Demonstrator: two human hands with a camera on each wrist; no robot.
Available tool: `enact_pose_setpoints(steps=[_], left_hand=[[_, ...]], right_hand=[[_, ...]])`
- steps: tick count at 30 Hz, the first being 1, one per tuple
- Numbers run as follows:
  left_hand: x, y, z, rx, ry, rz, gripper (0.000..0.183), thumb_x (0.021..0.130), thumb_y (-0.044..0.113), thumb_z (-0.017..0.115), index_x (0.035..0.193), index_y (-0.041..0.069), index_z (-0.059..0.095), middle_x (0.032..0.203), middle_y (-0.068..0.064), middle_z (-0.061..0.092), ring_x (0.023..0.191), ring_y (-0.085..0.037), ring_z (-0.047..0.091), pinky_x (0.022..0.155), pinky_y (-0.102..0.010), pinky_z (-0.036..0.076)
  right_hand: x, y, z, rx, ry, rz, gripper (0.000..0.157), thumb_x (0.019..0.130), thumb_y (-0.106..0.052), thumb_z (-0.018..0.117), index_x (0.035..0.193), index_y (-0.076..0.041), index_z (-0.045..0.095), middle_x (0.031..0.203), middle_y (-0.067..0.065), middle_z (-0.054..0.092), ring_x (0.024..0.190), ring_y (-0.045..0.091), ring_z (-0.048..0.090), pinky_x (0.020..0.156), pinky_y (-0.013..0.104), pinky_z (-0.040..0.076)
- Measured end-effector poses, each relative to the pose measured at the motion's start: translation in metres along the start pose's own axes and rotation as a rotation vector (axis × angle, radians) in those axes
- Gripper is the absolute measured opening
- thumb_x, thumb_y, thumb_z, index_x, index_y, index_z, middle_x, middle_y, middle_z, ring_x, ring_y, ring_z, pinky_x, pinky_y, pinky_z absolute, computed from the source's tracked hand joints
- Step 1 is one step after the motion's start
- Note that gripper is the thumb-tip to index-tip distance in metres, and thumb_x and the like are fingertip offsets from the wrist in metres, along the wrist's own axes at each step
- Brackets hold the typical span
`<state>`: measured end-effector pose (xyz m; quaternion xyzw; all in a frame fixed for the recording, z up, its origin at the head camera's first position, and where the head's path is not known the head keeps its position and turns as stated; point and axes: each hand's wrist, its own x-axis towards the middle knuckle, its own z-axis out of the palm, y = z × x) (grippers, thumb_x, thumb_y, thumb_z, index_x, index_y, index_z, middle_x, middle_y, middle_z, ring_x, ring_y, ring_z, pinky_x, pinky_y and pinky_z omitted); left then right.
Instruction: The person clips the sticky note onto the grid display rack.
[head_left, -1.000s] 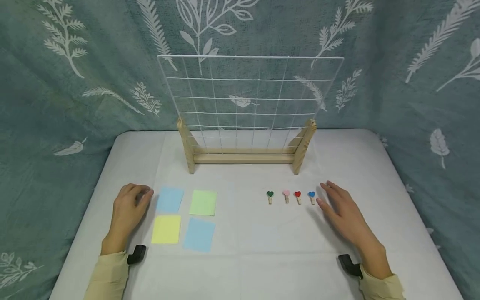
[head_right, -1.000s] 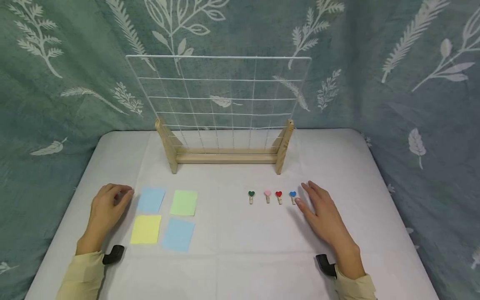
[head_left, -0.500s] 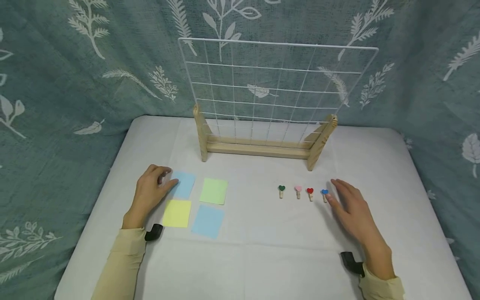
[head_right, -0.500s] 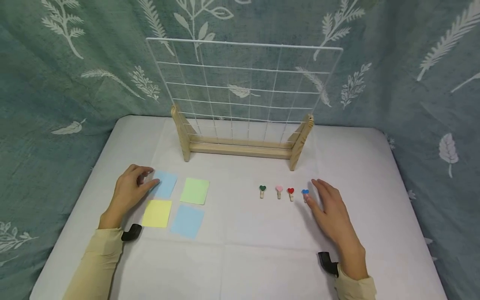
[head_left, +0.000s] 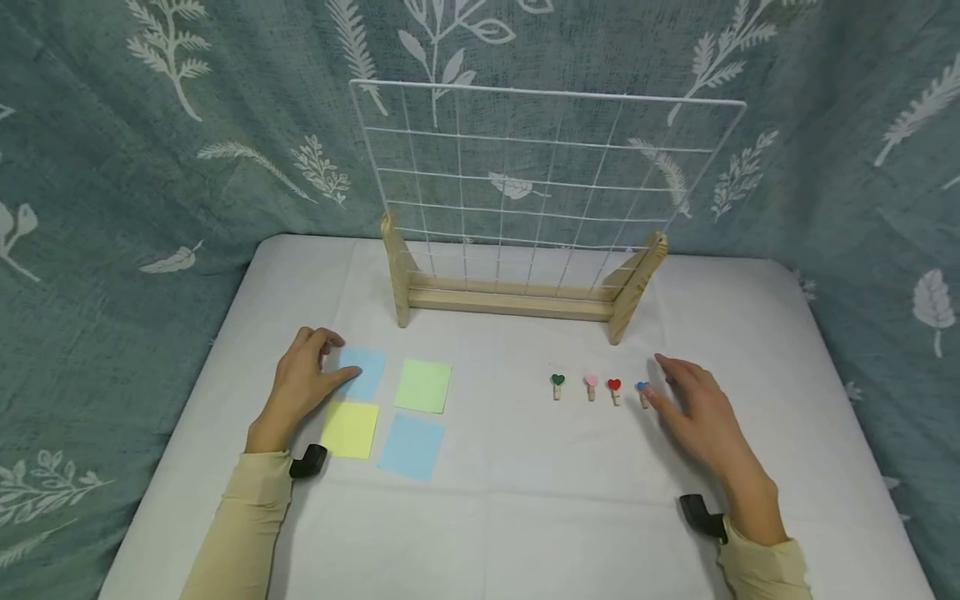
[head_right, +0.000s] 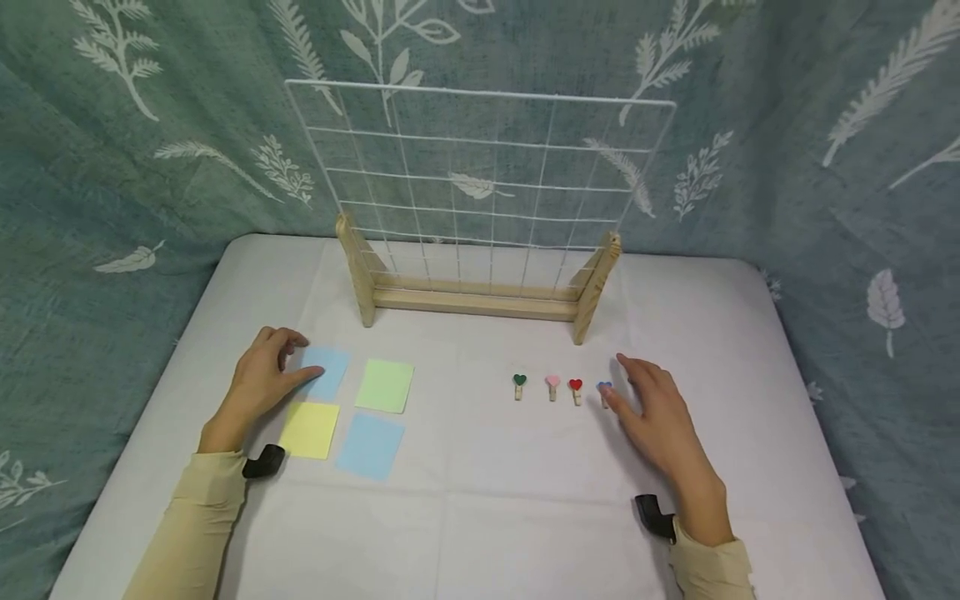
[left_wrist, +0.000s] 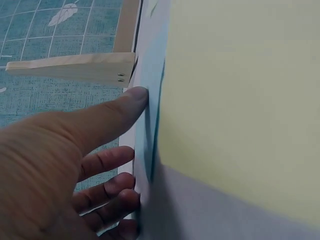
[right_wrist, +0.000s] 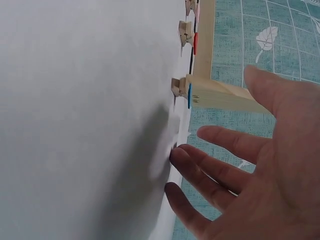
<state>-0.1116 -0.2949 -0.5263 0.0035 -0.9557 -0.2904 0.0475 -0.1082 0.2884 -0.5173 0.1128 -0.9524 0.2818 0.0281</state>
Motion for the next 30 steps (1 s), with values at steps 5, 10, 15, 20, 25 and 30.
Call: enact_pose_setpoints(steps=[5, 10, 15, 20, 25, 30], left_hand=[[0.0023, 0.0003, -0.0009, -0.031, -0.046, -0.005, 0.041, 0.087, 0.023, 0.089, 0.115, 0.003, 0.066, 0.107, -0.014, 0.055, 0.081, -0.024, 0.048, 0.071, -0.034, 0.040], [0.0017, 0.0012, -0.0010, -0.041, -0.045, -0.003, 0.045, 0.087, 0.019, 0.089, 0.120, 0.001, 0.064, 0.105, -0.014, 0.055, 0.080, -0.022, 0.048, 0.070, -0.034, 0.039], [0.0025, 0.0023, -0.0008, -0.035, -0.037, 0.018, 0.042, 0.087, 0.018, 0.089, 0.118, 0.002, 0.065, 0.103, -0.014, 0.055, 0.079, -0.022, 0.047, 0.070, -0.034, 0.038], [0.0046, 0.0035, 0.0006, -0.050, -0.041, 0.036, 0.034, 0.087, 0.017, 0.089, 0.111, 0.004, 0.068, 0.102, -0.014, 0.055, 0.079, -0.021, 0.046, 0.069, -0.034, 0.037], [0.0044, 0.0030, 0.0017, -0.055, -0.057, 0.038, 0.029, 0.088, 0.018, 0.088, 0.105, 0.005, 0.068, 0.100, -0.012, 0.055, 0.078, -0.021, 0.047, 0.070, -0.033, 0.038], [0.0013, 0.0017, 0.0015, -0.052, -0.061, 0.037, 0.029, 0.090, 0.017, 0.086, 0.104, 0.004, 0.064, 0.096, -0.012, 0.056, 0.077, -0.021, 0.048, 0.069, -0.033, 0.039]], right_hand=[[-0.0018, 0.0002, 0.0062, -0.006, 0.006, 0.020, 0.063, 0.104, -0.038, 0.067, 0.153, -0.002, 0.051, 0.145, 0.028, 0.052, 0.130, 0.046, 0.048, 0.106, 0.068, 0.039], [0.0012, -0.0001, 0.0076, -0.004, 0.019, 0.013, 0.062, 0.104, -0.039, 0.066, 0.152, -0.002, 0.051, 0.146, 0.028, 0.052, 0.130, 0.045, 0.049, 0.106, 0.068, 0.038], [0.0026, -0.0003, 0.0068, -0.007, 0.009, 0.026, 0.063, 0.104, -0.041, 0.065, 0.152, -0.002, 0.052, 0.148, 0.028, 0.051, 0.131, 0.045, 0.049, 0.107, 0.068, 0.038], [0.0010, 0.0010, 0.0049, -0.006, 0.011, 0.030, 0.063, 0.104, -0.040, 0.065, 0.152, -0.001, 0.052, 0.147, 0.028, 0.051, 0.131, 0.046, 0.048, 0.106, 0.068, 0.038], [0.0004, 0.0021, 0.0045, 0.006, 0.016, 0.027, 0.062, 0.105, -0.040, 0.065, 0.152, -0.002, 0.052, 0.148, 0.028, 0.051, 0.130, 0.045, 0.048, 0.106, 0.066, 0.038], [0.0019, 0.0027, 0.0077, 0.008, 0.008, 0.027, 0.062, 0.105, -0.040, 0.065, 0.152, -0.003, 0.052, 0.149, 0.028, 0.050, 0.132, 0.045, 0.048, 0.107, 0.068, 0.038]])
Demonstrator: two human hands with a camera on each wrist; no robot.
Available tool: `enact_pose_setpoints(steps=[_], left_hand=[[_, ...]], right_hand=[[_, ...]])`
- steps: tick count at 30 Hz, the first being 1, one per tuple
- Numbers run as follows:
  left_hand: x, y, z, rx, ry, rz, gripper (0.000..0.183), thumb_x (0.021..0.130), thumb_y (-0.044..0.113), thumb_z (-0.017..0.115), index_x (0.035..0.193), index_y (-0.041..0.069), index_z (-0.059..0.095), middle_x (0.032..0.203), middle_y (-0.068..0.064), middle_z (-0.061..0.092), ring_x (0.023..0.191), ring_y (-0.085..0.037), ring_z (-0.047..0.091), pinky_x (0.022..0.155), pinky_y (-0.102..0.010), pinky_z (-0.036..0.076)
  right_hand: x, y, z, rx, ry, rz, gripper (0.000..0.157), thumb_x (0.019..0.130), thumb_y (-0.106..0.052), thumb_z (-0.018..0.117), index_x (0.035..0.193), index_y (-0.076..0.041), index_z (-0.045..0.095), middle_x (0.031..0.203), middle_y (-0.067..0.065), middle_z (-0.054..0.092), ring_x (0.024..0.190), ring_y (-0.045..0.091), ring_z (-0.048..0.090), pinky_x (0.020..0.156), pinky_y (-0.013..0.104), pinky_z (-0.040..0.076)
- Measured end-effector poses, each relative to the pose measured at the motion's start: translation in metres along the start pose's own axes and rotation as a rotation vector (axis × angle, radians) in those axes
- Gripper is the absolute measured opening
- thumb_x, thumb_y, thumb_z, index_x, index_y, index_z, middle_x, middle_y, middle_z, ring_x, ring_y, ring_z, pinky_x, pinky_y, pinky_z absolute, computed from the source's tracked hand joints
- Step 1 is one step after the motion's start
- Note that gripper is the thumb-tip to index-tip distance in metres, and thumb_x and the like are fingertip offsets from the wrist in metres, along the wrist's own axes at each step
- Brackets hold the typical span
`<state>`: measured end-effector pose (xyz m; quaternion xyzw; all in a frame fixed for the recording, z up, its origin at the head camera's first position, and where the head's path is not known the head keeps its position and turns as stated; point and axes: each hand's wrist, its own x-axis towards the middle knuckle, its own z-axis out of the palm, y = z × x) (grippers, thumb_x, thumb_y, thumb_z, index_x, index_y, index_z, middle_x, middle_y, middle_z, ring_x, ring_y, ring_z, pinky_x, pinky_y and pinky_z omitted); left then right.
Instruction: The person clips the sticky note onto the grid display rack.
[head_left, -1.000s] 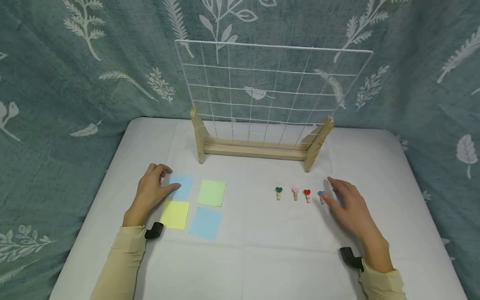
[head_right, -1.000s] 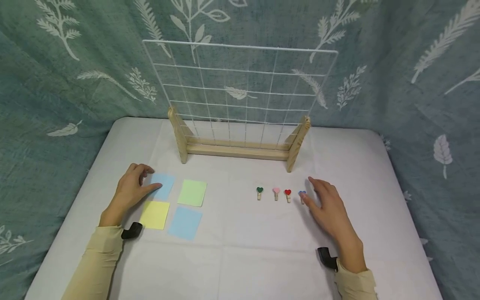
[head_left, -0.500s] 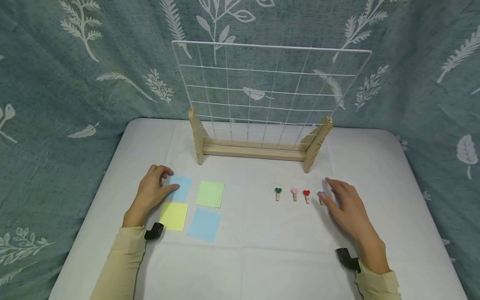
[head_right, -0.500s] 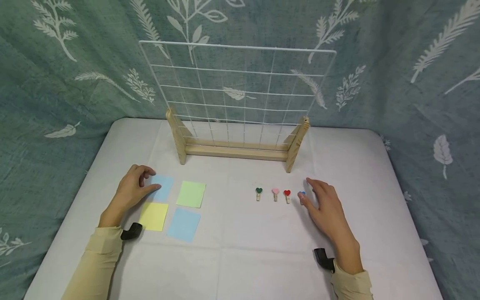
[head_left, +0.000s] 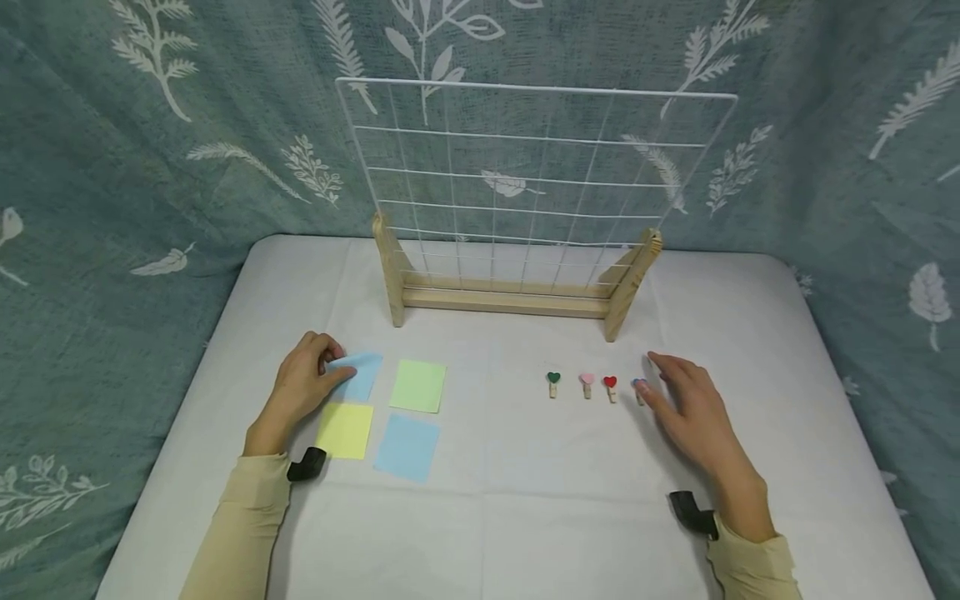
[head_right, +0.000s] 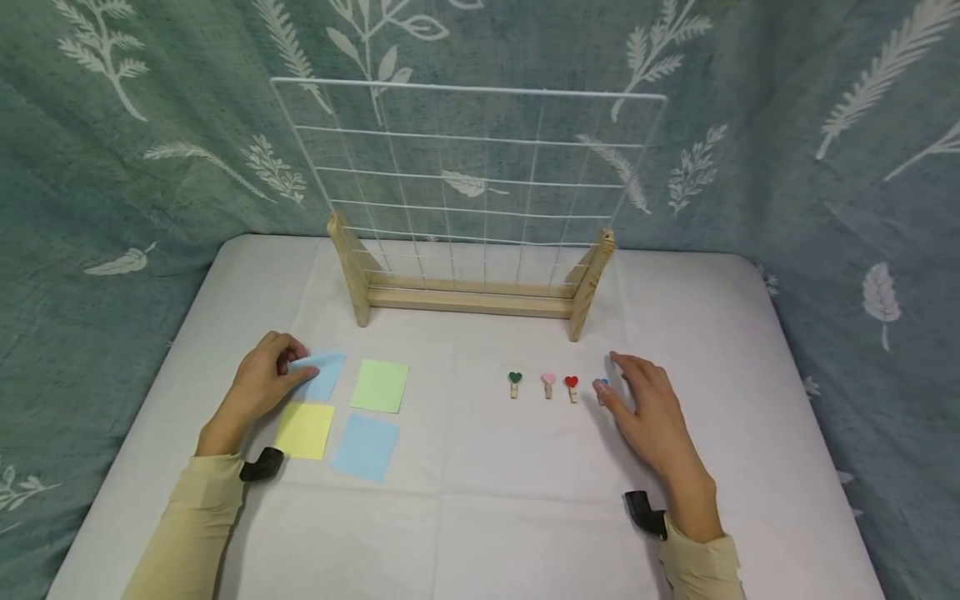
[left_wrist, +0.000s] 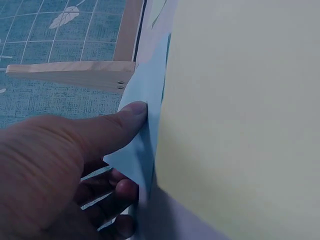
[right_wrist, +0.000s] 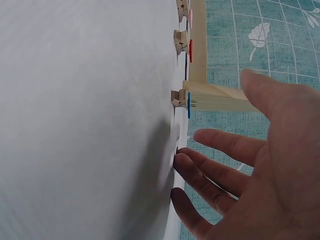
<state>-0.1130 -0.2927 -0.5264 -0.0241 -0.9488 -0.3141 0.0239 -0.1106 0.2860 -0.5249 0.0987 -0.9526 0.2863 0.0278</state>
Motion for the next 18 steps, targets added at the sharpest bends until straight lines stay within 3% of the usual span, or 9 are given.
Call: enact_pose_setpoints(steps=[5, 11, 18], left_hand=[[0.000, -0.002, 0.004, -0.047, 0.010, -0.001, 0.034, 0.090, 0.014, 0.085, 0.112, 0.004, 0.062, 0.092, -0.012, 0.059, 0.076, -0.020, 0.049, 0.068, -0.031, 0.039], [-0.006, -0.009, 0.011, -0.162, 0.074, -0.031, 0.048, 0.090, 0.014, 0.085, 0.132, 0.010, 0.061, 0.096, -0.010, 0.060, 0.076, -0.020, 0.050, 0.069, -0.025, 0.040], [-0.010, -0.014, 0.011, -0.280, 0.169, -0.091, 0.031, 0.096, 0.019, 0.080, 0.125, 0.012, 0.070, 0.092, -0.010, 0.068, 0.078, -0.013, 0.054, 0.067, -0.015, 0.042]], right_hand=[[-0.002, 0.002, 0.002, -0.008, 0.006, 0.003, 0.061, 0.105, -0.040, 0.065, 0.152, -0.003, 0.052, 0.148, 0.027, 0.051, 0.130, 0.044, 0.050, 0.107, 0.068, 0.039], [-0.002, 0.001, 0.002, 0.003, 0.027, -0.019, 0.058, 0.103, -0.034, 0.069, 0.150, -0.003, 0.054, 0.145, 0.025, 0.055, 0.125, 0.041, 0.054, 0.105, 0.066, 0.040], [0.000, 0.001, 0.007, 0.034, 0.076, -0.074, 0.050, 0.098, -0.021, 0.076, 0.143, -0.004, 0.061, 0.133, 0.020, 0.063, 0.113, 0.036, 0.063, 0.099, 0.059, 0.046]])
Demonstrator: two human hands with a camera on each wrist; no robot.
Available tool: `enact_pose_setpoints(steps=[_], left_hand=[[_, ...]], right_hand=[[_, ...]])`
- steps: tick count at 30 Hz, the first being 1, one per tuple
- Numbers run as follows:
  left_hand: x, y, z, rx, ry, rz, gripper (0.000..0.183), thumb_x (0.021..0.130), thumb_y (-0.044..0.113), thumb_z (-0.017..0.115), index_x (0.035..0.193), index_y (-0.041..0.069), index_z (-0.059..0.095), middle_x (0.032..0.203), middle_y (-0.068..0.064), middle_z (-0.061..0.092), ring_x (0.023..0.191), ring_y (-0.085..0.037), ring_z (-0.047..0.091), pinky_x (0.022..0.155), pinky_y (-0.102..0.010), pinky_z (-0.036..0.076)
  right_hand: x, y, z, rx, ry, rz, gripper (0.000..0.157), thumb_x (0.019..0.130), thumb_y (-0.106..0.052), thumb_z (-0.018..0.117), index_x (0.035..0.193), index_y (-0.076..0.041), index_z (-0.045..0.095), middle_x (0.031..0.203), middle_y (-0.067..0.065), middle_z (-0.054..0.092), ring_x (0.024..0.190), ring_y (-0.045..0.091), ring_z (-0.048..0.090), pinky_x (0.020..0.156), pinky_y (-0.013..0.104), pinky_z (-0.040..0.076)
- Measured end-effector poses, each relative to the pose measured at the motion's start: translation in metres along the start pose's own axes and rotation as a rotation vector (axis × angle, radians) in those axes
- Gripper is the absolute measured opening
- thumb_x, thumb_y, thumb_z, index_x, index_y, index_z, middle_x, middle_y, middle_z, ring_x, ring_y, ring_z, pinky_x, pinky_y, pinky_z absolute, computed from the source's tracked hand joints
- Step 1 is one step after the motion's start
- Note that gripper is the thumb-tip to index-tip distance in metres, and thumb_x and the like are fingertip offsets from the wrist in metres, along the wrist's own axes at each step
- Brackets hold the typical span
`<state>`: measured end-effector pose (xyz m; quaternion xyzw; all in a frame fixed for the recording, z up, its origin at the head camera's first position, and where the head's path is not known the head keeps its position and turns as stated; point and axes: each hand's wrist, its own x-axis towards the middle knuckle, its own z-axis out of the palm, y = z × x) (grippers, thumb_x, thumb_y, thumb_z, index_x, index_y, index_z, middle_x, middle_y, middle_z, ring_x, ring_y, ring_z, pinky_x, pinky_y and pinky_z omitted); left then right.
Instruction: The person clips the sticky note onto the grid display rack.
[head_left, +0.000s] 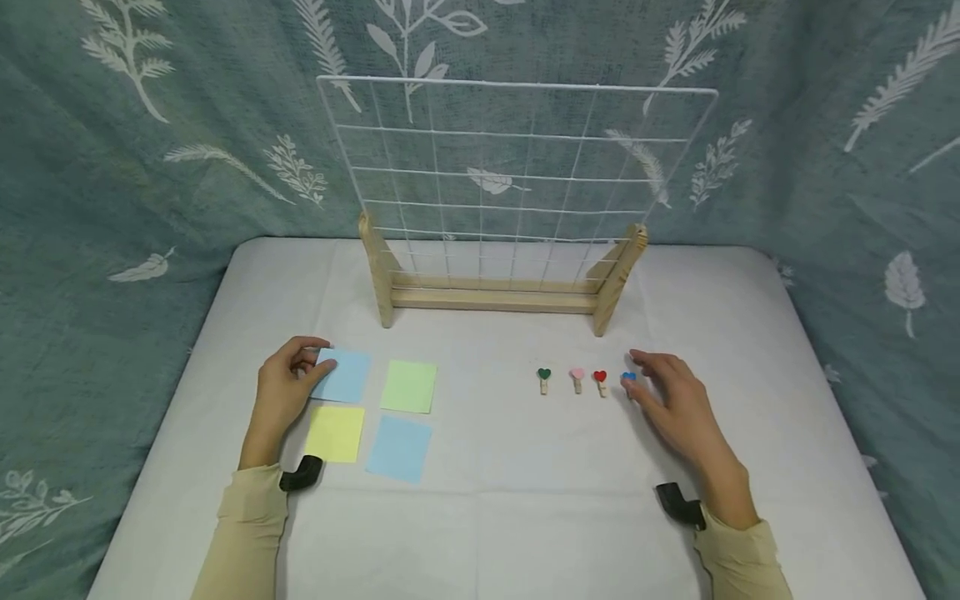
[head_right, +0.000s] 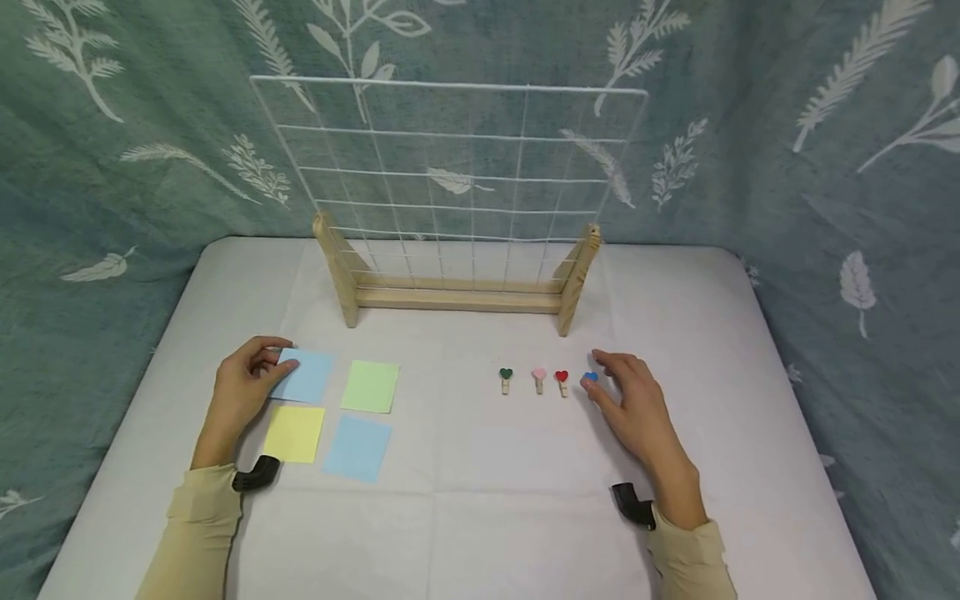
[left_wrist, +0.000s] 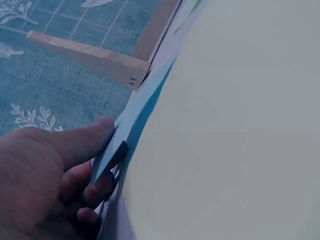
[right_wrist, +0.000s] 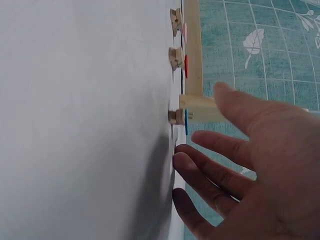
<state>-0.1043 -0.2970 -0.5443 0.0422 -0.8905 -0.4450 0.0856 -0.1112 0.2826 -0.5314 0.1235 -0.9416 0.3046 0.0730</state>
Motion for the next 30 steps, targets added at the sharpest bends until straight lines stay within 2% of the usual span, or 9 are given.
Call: enact_pose_setpoints(steps=[7, 12, 16, 21, 26, 30], left_hand=[[-0.004, -0.001, -0.005, -0.049, 0.067, -0.065, 0.024, 0.100, 0.020, 0.076, 0.122, 0.012, 0.072, 0.090, -0.006, 0.070, 0.078, -0.007, 0.056, 0.069, -0.013, 0.042], [-0.004, 0.001, -0.003, -0.050, 0.069, -0.094, 0.028, 0.099, 0.023, 0.076, 0.125, 0.013, 0.072, 0.088, 0.001, 0.074, 0.079, -0.006, 0.057, 0.071, -0.011, 0.044], [-0.003, 0.003, 0.003, -0.065, 0.076, -0.127, 0.028, 0.098, 0.026, 0.078, 0.118, 0.008, 0.072, 0.088, 0.003, 0.077, 0.081, -0.004, 0.061, 0.075, -0.009, 0.045], [-0.003, 0.005, 0.005, -0.072, 0.102, -0.158, 0.028, 0.096, 0.025, 0.080, 0.110, 0.003, 0.071, 0.087, -0.003, 0.076, 0.081, -0.003, 0.062, 0.075, -0.009, 0.045], [-0.003, 0.005, 0.007, -0.046, 0.122, -0.143, 0.025, 0.097, 0.024, 0.079, 0.108, 0.003, 0.071, 0.092, -0.011, 0.076, 0.082, -0.004, 0.060, 0.075, -0.011, 0.043], [-0.002, 0.003, 0.009, -0.039, 0.139, -0.127, 0.022, 0.098, 0.022, 0.078, 0.106, 0.002, 0.071, 0.091, -0.013, 0.075, 0.079, -0.003, 0.060, 0.072, -0.012, 0.042]], right_hand=[[0.006, 0.001, 0.009, 0.036, 0.030, -0.060, 0.043, 0.096, -0.015, 0.079, 0.136, -0.005, 0.067, 0.123, 0.014, 0.068, 0.106, 0.029, 0.065, 0.097, 0.051, 0.047], [0.002, 0.003, 0.009, 0.025, 0.053, -0.055, 0.036, 0.095, -0.010, 0.079, 0.130, -0.006, 0.071, 0.114, 0.011, 0.069, 0.101, 0.025, 0.065, 0.094, 0.042, 0.047], [-0.004, 0.004, 0.007, 0.017, 0.077, -0.036, 0.031, 0.093, -0.006, 0.080, 0.124, -0.005, 0.074, 0.106, 0.010, 0.069, 0.094, 0.024, 0.063, 0.089, 0.033, 0.044], [-0.005, 0.003, 0.006, 0.030, 0.080, -0.005, 0.028, 0.092, -0.004, 0.081, 0.120, -0.005, 0.076, 0.103, 0.008, 0.069, 0.091, 0.021, 0.063, 0.087, 0.029, 0.044], [-0.005, 0.002, 0.005, 0.030, 0.118, 0.008, 0.026, 0.089, -0.003, 0.084, 0.114, -0.007, 0.078, 0.098, 0.007, 0.070, 0.087, 0.021, 0.063, 0.083, 0.030, 0.045], [-0.005, 0.002, 0.004, 0.043, 0.149, -0.002, 0.025, 0.086, -0.003, 0.087, 0.108, -0.007, 0.078, 0.094, 0.006, 0.070, 0.084, 0.020, 0.064, 0.078, 0.026, 0.045]])
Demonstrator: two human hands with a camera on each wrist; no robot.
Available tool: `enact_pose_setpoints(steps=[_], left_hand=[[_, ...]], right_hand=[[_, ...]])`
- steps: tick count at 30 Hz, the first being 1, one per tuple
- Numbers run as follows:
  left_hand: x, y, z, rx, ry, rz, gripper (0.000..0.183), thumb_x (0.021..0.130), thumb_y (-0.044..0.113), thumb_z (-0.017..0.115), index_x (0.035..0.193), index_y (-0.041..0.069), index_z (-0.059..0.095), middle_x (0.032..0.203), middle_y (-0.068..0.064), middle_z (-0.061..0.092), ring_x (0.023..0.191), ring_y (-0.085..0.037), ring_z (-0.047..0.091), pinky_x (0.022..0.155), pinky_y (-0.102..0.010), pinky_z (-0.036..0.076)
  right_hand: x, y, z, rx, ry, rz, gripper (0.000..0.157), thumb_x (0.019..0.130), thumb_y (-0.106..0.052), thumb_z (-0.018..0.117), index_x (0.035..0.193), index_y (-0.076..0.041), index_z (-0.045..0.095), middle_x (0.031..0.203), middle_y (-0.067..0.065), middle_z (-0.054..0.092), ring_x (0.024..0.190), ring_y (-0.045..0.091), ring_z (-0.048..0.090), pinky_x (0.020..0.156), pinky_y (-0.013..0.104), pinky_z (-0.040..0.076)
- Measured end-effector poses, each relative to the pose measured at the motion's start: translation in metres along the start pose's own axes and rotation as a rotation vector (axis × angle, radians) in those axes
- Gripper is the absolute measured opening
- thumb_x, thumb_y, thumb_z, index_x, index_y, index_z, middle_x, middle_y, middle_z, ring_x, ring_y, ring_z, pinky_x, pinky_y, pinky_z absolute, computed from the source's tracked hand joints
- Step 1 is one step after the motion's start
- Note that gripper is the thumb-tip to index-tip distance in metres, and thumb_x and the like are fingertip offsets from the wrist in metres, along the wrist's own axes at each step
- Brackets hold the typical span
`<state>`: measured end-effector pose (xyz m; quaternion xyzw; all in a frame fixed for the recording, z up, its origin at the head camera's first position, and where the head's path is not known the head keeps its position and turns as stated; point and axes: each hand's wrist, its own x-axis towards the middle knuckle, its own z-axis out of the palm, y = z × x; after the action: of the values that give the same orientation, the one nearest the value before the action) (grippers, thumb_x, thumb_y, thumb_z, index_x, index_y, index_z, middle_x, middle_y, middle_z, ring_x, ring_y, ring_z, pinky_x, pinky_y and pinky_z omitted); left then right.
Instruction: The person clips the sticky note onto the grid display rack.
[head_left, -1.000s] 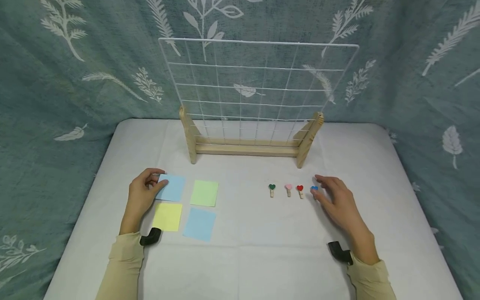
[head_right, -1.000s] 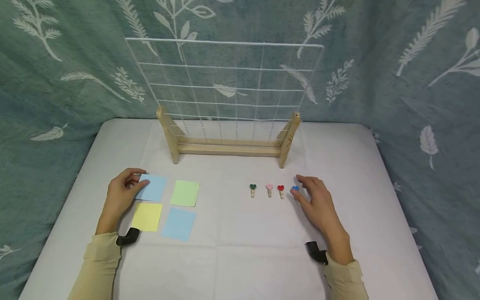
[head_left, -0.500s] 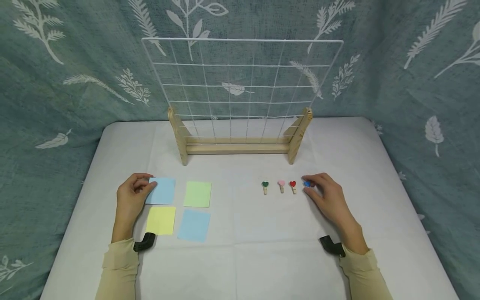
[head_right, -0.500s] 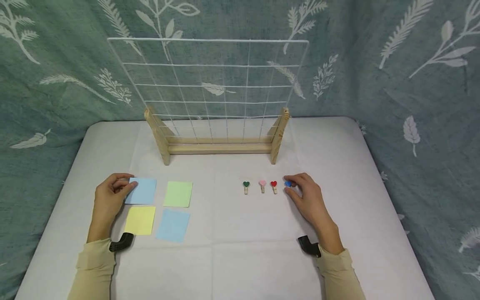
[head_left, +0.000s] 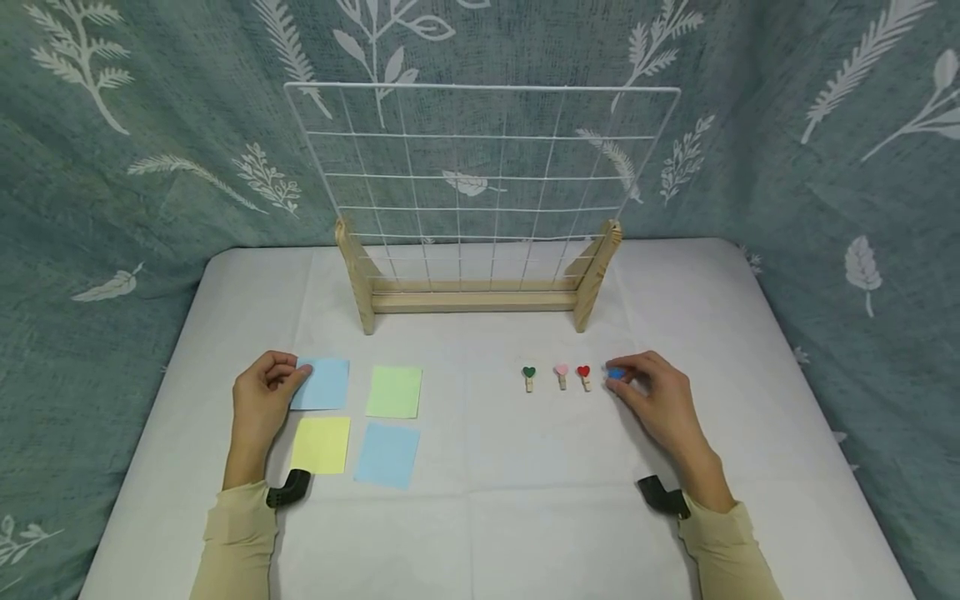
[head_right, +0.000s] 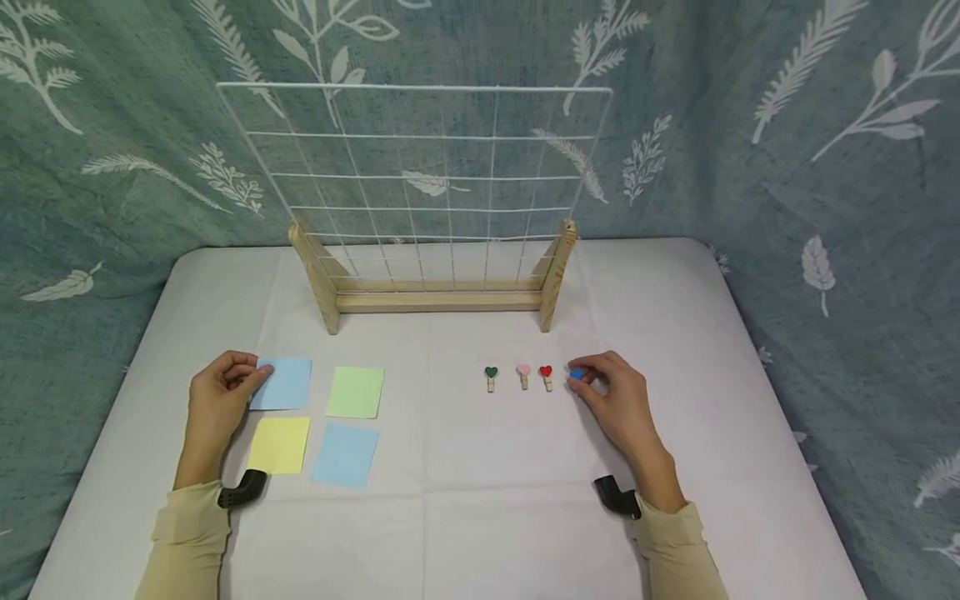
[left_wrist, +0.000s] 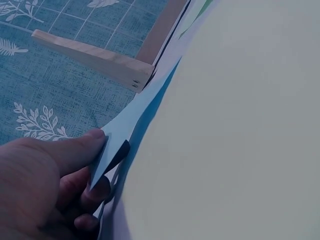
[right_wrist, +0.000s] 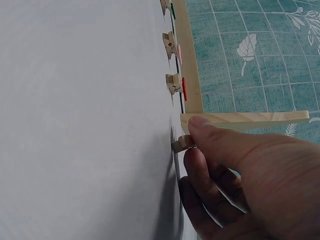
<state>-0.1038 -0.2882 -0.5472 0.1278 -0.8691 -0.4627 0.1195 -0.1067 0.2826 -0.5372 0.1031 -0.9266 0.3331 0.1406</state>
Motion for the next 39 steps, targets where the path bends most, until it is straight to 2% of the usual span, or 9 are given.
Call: enact_pose_setpoints(steps=[7, 14, 18, 22, 27, 31, 35, 39], left_hand=[[0.000, -0.001, 0.001, -0.023, 0.024, 0.018, 0.020, 0.097, 0.020, 0.079, 0.103, 0.002, 0.072, 0.088, -0.008, 0.070, 0.075, -0.005, 0.059, 0.065, -0.013, 0.042], [0.000, 0.000, -0.003, -0.081, 0.038, 0.041, 0.018, 0.092, 0.018, 0.084, 0.099, 0.002, 0.079, 0.082, -0.006, 0.067, 0.068, -0.011, 0.053, 0.057, -0.015, 0.040], [0.002, 0.002, -0.003, -0.149, 0.052, 0.040, 0.015, 0.090, 0.012, 0.086, 0.099, 0.000, 0.081, 0.087, -0.004, 0.072, 0.069, -0.006, 0.054, 0.060, -0.013, 0.043], [-0.001, 0.013, -0.004, -0.177, 0.062, 0.010, 0.014, 0.089, 0.006, 0.085, 0.099, -0.004, 0.081, 0.089, -0.006, 0.073, 0.071, -0.006, 0.055, 0.061, -0.013, 0.044], [-0.001, 0.009, -0.007, -0.233, 0.022, 0.044, 0.016, 0.088, 0.011, 0.087, 0.098, -0.001, 0.082, 0.088, 0.004, 0.075, 0.073, -0.008, 0.058, 0.062, -0.014, 0.047], [0.000, 0.009, -0.011, -0.215, -0.005, 0.024, 0.015, 0.090, 0.010, 0.085, 0.100, 0.000, 0.082, 0.093, -0.001, 0.076, 0.076, -0.009, 0.061, 0.063, -0.015, 0.049], [0.000, 0.014, -0.016, -0.208, -0.023, 0.016, 0.015, 0.090, 0.008, 0.084, 0.102, -0.001, 0.082, 0.092, -0.003, 0.076, 0.073, -0.009, 0.059, 0.060, -0.016, 0.048], [-0.001, 0.017, -0.019, -0.254, -0.046, 0.039, 0.016, 0.090, 0.011, 0.084, 0.102, 0.000, 0.082, 0.090, -0.001, 0.075, 0.069, -0.011, 0.059, 0.059, -0.018, 0.049]], right_hand=[[-0.001, 0.000, 0.000, 0.030, 0.013, -0.007, 0.022, 0.085, -0.002, 0.087, 0.103, -0.007, 0.077, 0.095, 0.005, 0.071, 0.083, 0.018, 0.066, 0.078, 0.018, 0.048], [0.002, -0.004, 0.000, 0.078, -0.007, 0.044, 0.025, 0.086, -0.002, 0.086, 0.107, -0.007, 0.074, 0.094, 0.006, 0.076, 0.084, 0.016, 0.070, 0.077, 0.010, 0.053], [0.003, -0.008, -0.001, 0.093, -0.010, 0.065, 0.029, 0.084, -0.001, 0.088, 0.109, -0.007, 0.074, 0.092, 0.006, 0.077, 0.083, 0.007, 0.068, 0.075, 0.008, 0.053], [0.004, -0.013, -0.003, 0.125, -0.014, 0.085, 0.024, 0.083, -0.003, 0.089, 0.103, -0.009, 0.077, 0.088, 0.003, 0.077, 0.079, -0.002, 0.066, 0.073, 0.006, 0.053], [0.006, -0.025, -0.003, 0.239, -0.022, 0.078, 0.018, 0.086, -0.005, 0.087, 0.102, -0.010, 0.079, 0.092, 0.004, 0.079, 0.080, -0.001, 0.068, 0.076, 0.009, 0.056], [0.008, -0.034, -0.002, 0.315, -0.041, 0.043, 0.020, 0.087, -0.001, 0.085, 0.105, -0.009, 0.079, 0.098, 0.008, 0.079, 0.084, 0.003, 0.069, 0.077, 0.011, 0.058], [0.012, -0.042, 0.002, 0.326, -0.068, 0.013, 0.022, 0.088, 0.000, 0.084, 0.108, -0.008, 0.079, 0.102, 0.009, 0.079, 0.087, 0.004, 0.071, 0.078, 0.013, 0.059], [0.015, -0.048, 0.008, 0.339, -0.087, 0.002, 0.022, 0.090, 0.000, 0.081, 0.111, -0.007, 0.078, 0.105, 0.011, 0.079, 0.092, 0.006, 0.074, 0.080, 0.014, 0.059]])
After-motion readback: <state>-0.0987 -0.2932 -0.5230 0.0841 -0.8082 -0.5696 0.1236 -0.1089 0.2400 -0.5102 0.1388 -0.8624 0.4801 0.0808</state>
